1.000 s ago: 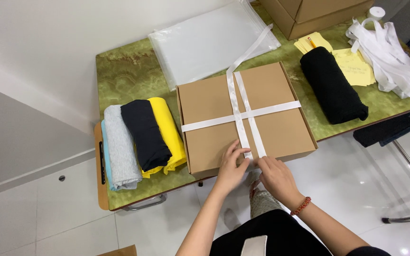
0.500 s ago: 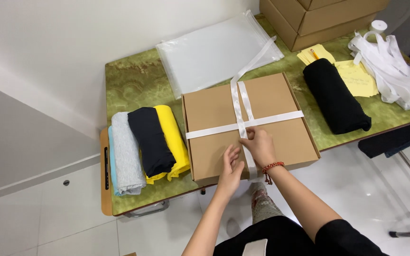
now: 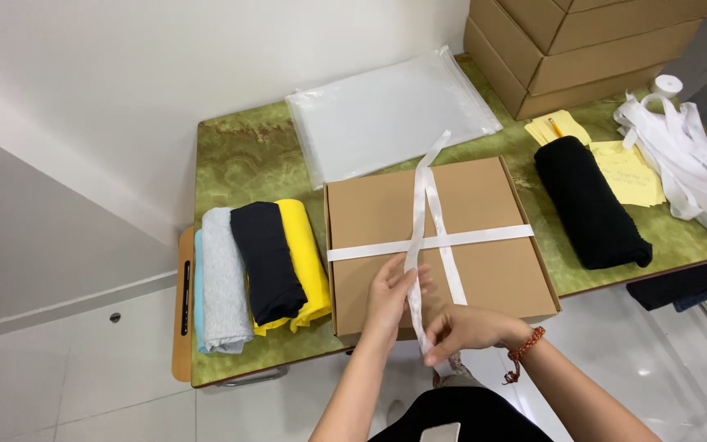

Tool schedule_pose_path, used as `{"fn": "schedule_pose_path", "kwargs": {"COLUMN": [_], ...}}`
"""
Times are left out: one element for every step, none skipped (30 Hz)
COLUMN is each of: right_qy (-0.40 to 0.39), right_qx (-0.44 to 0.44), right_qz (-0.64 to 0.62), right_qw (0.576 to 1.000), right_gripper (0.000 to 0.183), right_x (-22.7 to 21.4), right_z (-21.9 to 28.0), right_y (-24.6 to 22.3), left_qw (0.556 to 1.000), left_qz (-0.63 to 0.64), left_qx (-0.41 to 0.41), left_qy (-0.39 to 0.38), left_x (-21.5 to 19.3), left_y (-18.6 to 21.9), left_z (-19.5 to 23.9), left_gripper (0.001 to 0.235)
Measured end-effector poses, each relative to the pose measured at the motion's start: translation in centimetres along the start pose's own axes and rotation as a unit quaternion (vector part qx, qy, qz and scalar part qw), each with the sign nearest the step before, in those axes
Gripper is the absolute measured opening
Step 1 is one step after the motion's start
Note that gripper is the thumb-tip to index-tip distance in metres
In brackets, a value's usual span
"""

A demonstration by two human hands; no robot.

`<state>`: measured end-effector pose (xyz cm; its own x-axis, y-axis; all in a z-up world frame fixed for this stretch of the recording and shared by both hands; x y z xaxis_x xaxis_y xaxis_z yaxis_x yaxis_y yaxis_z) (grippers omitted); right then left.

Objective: The person folds a black garment on a table and places it into a clear plastic bag. They then put the bagged garment into a cardboard box, close the box, and secure it by tying a white ribbon around it in a cross pattern.

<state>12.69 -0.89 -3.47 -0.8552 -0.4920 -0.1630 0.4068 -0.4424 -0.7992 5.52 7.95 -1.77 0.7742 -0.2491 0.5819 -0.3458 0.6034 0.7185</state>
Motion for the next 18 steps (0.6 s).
{"fn": "schedule_pose_path", "kwargs": {"right_qy": [-0.010, -0.012, 0.054, 0.120, 0.118, 0.134, 0.149, 0.147, 0.193, 0.237, 0.235, 0.273, 0.312, 0.310, 0.286, 0.263, 0.263, 0.212], "right_qx": [-0.017, -0.017, -0.025, -0.034, -0.035, -0.025, -0.015, -0.015, -0.042, -0.068, -0.067, -0.064, -0.061, -0.062, -0.053, -0.042, -0.041, -0.050], "right_qz": [0.004, 0.004, -0.034, -0.072, -0.072, -0.147, -0.220, -0.220, -0.322, -0.420, -0.420, -0.434, -0.448, -0.448, -0.421, -0.393, -0.392, -0.389], "right_qw": [1.000, 1.000, 0.998, 0.990, 0.990, 0.980, 0.964, 0.964, 0.926, 0.874, 0.874, 0.856, 0.836, 0.836, 0.859, 0.880, 0.881, 0.895], "right_gripper": [0.019, 0.019, 0.028, 0.038, 0.038, 0.055, 0.072, 0.072, 0.058, 0.044, 0.044, 0.040, 0.036, 0.036, 0.032, 0.029, 0.029, 0.028], "right_x": [0.3, -0.1, -1.8, -3.6, -3.8, -4.4, -4.8, -5.7, -7.6, -9.4, -10.2, -11.6, -13.0, -12.1, -10.9, -9.7, -8.1, -5.7], "right_z": [0.6, 0.6, 0.7, 0.8, 1.3, 1.8, 2.3, 1.1, 0.2, -0.6, -1.3, -1.6, -1.9, -1.0, -0.5, 0.2, 0.6, 0.5], "right_y": [-0.7, -1.5, -2.5, -3.4, -5.2, -6.5, -7.7, -7.1, -6.4, -5.6, -4.7, -3.3, -2.0, -2.5, -3.2, -3.8, -3.0, -2.7], "left_qw": [1.000, 1.000, 0.999, 0.997, 0.997, 0.994, 0.990, 0.990, 0.967, 0.927, 0.928, 0.916, 0.901, 0.901, 0.896, 0.878, 0.879, 0.919], "left_qz": [0.002, 0.003, -0.039, -0.080, -0.081, -0.102, -0.124, -0.124, -0.191, -0.254, -0.254, -0.229, -0.204, -0.204, -0.305, -0.401, -0.400, -0.357], "left_qx": [-0.004, -0.004, -0.006, -0.008, -0.007, -0.027, -0.047, -0.046, -0.122, -0.196, -0.196, -0.229, -0.260, -0.259, -0.237, -0.213, -0.212, -0.150], "left_qy": [-0.004, -0.002, 0.000, 0.003, 0.005, -0.019, -0.042, -0.040, -0.117, -0.193, -0.191, -0.237, -0.282, -0.281, -0.217, -0.152, -0.153, -0.075], "left_x": [0.4, 0.5, 0.7, 0.8, 0.7, 1.0, 1.3, 1.3, 2.5, 3.4, 2.0, 1.3, 0.7, 1.4, 0.6, -0.1, 0.0, -0.7], "left_y": [0.3, 0.6, 0.8, 1.2, 1.4, 1.1, 0.8, 1.9, 1.3, 0.6, -0.8, -2.9, -4.8, -3.7, -2.3, -0.8, -1.1, 0.1], "left_z": [0.3, 1.0, 1.7, 2.4, 3.2, 4.0, 4.9, 5.9, 7.3, 9.3, 9.0, 9.3, 9.8, 10.0, 9.4, 8.9, 8.1, 6.5], "left_gripper": [0.062, 0.062, 0.060, 0.058, 0.058, 0.053, 0.050, 0.050, 0.032, 0.022, 0.022, 0.029, 0.036, 0.036, 0.033, 0.049, 0.049, 0.054]}}
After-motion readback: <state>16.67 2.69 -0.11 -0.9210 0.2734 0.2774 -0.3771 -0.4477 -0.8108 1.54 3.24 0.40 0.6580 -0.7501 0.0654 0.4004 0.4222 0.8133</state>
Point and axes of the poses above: each hand's wrist, its own z-axis away from the middle knuckle, its own x-axis out of the palm, y = z × x, the point moved 10 cm from there along -z, towards the middle knuckle, and after that the axes turned 11 degrees about z, right-handed, at the moved point
